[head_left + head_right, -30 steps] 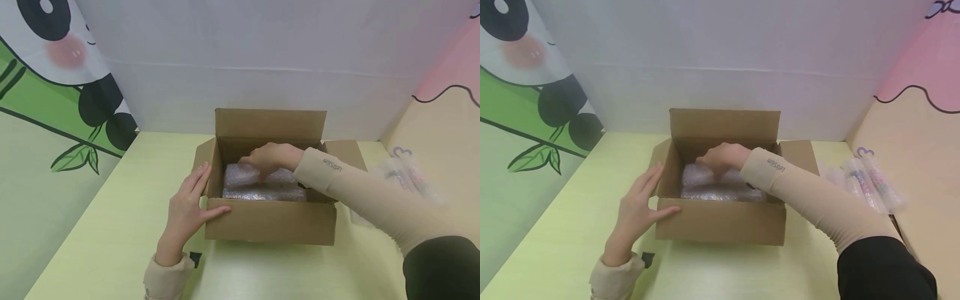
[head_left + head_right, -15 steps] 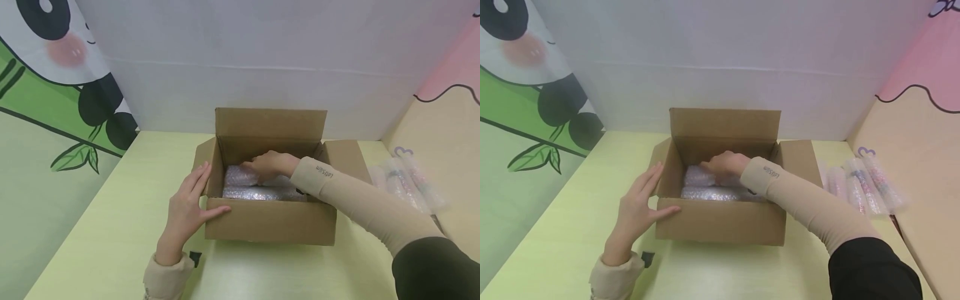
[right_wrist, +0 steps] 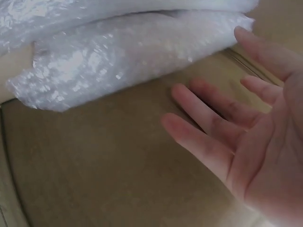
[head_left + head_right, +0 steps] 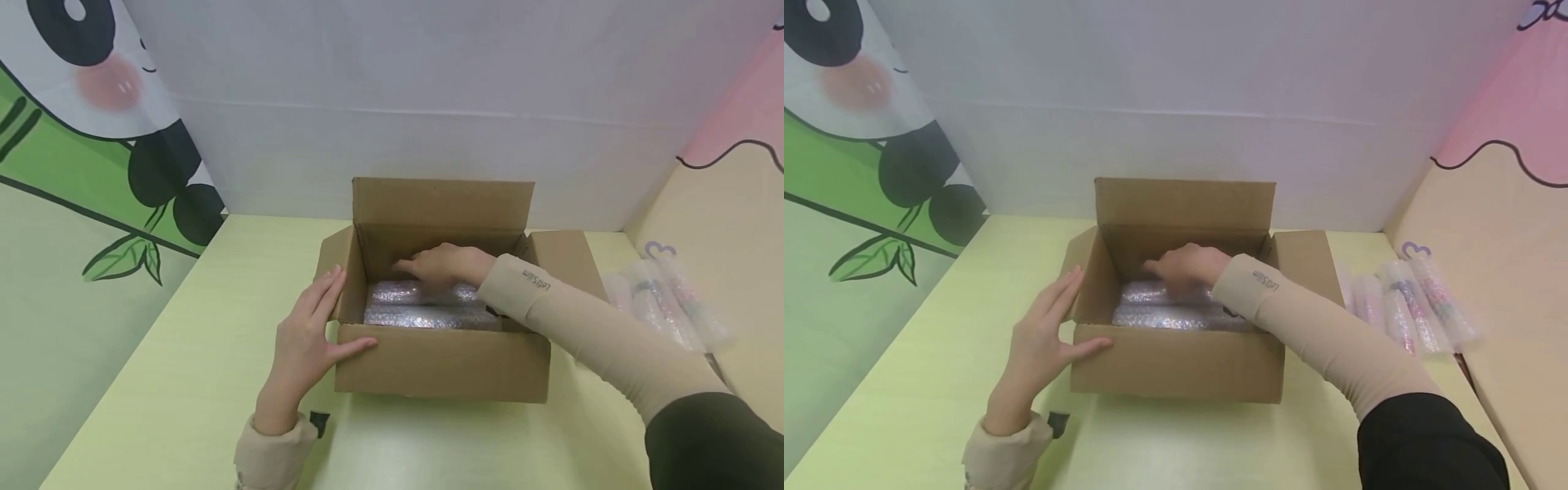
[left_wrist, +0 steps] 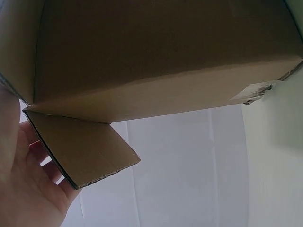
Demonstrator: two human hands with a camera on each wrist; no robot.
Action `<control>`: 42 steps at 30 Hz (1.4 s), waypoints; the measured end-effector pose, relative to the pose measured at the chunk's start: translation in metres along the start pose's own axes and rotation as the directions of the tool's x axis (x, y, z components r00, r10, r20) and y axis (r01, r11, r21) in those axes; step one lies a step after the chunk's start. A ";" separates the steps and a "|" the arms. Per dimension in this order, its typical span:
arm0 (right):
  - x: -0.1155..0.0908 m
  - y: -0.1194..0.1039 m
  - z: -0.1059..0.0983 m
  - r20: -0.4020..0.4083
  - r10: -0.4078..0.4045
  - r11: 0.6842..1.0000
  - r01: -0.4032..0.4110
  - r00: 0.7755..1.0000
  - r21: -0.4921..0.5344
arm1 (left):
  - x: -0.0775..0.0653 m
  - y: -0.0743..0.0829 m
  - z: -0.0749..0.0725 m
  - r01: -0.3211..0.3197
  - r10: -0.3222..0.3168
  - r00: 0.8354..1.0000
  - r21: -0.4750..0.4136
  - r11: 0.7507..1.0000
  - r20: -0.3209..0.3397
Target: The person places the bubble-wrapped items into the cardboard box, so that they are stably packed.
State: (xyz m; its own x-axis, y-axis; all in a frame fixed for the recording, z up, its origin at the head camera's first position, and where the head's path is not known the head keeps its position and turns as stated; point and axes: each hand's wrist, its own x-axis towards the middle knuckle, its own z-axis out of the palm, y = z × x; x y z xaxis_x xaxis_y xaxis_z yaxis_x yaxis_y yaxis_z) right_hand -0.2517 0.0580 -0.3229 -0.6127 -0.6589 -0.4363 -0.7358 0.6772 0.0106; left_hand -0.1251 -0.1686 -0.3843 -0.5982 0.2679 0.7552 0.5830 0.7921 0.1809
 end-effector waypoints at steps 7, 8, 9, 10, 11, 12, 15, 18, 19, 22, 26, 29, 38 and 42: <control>-0.026 0.006 -0.024 -0.060 -0.044 0.995 0.049 0.997 0.088 | 0.002 0.000 0.000 0.000 0.000 1.000 -0.002 1.000 0.004; -0.032 0.007 -0.029 -0.074 -0.051 0.993 0.058 0.996 0.098 | 0.003 0.000 0.000 -0.005 0.005 1.000 -0.002 1.000 0.001; -0.038 0.008 -0.033 -0.089 -0.055 0.992 0.065 0.995 0.106 | 0.003 0.000 0.000 -0.007 0.007 1.000 -0.002 1.000 0.001; -0.045 0.010 -0.038 -0.109 -0.061 0.991 0.074 0.992 0.114 | 0.004 0.000 0.001 -0.010 0.010 1.000 -0.001 1.000 0.002; -0.052 0.013 -0.042 -0.129 -0.061 0.989 0.077 0.990 0.125 | 0.004 0.000 0.001 -0.013 0.013 1.000 0.001 1.000 0.002; -0.060 0.015 -0.046 -0.153 -0.063 0.987 0.085 0.986 0.135 | 0.005 -0.001 0.001 -0.016 0.016 1.000 0.002 1.000 0.001; -0.087 0.026 -0.055 -0.241 -0.052 0.982 0.094 0.969 0.165 | 0.006 -0.001 0.001 -0.016 0.016 1.000 0.006 1.000 0.006; -0.114 0.041 -0.059 -0.330 -0.022 0.972 0.098 0.944 0.213 | 0.007 -0.002 0.000 -0.014 0.014 1.000 0.009 1.000 0.008; -0.123 0.046 -0.059 -0.351 -0.002 0.966 0.092 0.936 0.240 | 0.006 -0.002 0.000 -0.013 0.013 1.000 0.010 1.000 0.009; -0.151 0.063 -0.055 -0.394 0.064 0.952 0.063 0.917 0.300 | 0.006 -0.003 0.000 -0.015 0.014 1.000 0.011 1.000 0.008; -0.185 0.084 -0.042 -0.397 0.165 0.935 -0.015 0.903 0.355 | 0.006 -0.003 0.000 -0.017 0.017 1.000 0.012 1.000 0.007; -0.205 0.102 -0.026 -0.387 0.231 0.914 -0.063 0.892 0.402 | 0.005 -0.003 0.000 -0.015 0.015 1.000 0.015 1.000 0.008; -0.244 0.139 0.040 -0.353 0.427 0.837 -0.216 0.833 0.503 | 0.004 -0.001 -0.002 -0.006 0.006 1.000 0.015 1.000 0.008; -0.251 0.149 0.075 -0.339 0.479 0.808 -0.256 0.810 0.531 | 0.004 -0.001 -0.002 -0.013 0.013 1.000 0.018 1.000 -0.001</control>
State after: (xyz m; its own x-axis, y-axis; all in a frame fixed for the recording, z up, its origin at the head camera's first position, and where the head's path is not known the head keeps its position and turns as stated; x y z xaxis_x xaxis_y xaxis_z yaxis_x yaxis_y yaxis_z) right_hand -0.1863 0.3492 -0.2787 -0.9462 -0.3207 -0.0434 -0.2851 0.8894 -0.3573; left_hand -0.1269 -0.1693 -0.3797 -0.5904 0.2773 0.7580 0.5808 0.7981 0.1603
